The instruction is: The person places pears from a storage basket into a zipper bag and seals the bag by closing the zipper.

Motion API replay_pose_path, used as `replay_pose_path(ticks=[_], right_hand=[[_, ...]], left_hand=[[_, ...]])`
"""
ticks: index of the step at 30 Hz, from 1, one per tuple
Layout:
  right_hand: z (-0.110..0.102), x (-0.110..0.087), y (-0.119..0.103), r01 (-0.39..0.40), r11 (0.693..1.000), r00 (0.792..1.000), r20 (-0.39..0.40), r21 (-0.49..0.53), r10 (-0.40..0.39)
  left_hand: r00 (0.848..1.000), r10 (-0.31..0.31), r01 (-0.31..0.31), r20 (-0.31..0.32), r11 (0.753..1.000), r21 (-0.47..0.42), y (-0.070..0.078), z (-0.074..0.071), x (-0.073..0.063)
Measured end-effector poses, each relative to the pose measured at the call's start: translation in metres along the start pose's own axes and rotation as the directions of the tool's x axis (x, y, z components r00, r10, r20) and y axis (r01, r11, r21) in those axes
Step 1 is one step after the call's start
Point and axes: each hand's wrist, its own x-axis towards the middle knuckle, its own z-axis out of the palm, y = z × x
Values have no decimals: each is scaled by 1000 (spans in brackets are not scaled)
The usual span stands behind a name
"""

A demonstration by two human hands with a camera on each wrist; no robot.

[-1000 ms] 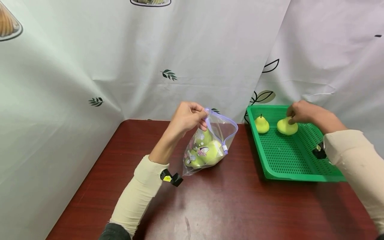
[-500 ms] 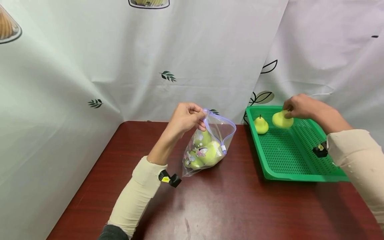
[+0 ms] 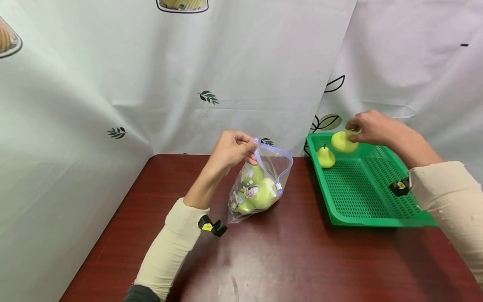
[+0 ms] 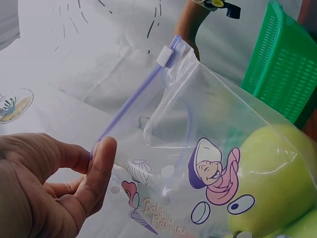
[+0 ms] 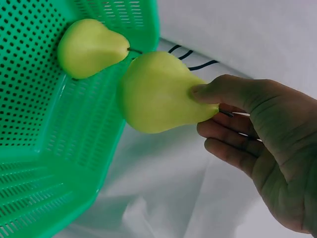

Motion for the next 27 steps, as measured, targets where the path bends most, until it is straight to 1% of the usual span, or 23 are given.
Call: replay_pose_path(ticks=[7, 11, 18, 20, 22, 27], right_hand=[[-6, 5, -21, 41, 999, 997, -68, 11, -40], [-9, 6, -32, 64, 998, 993, -102, -3, -64], [-12, 8, -50, 112, 993, 979, -168, -27, -115], [-13, 9, -55, 145, 989, 969, -195, -28, -148], [-12, 11, -59, 187, 981, 954, -231, -44, -192], [-7, 15, -69, 310, 949, 891, -327, -64, -314]], left_hand=[[1000, -6, 6, -4, 1000, 1, 0, -1, 0], [1000, -8, 8, -5, 1000, 6, -1, 0, 0], [1000, -7, 7, -2, 1000, 7, -2, 0, 1], [1000, -6, 6, -3, 1000, 5, -2, 0, 1], [1000, -6, 6, -6, 1000, 3, -2, 0, 0], [1000, -9, 9, -13, 1000, 2, -3, 0, -1]])
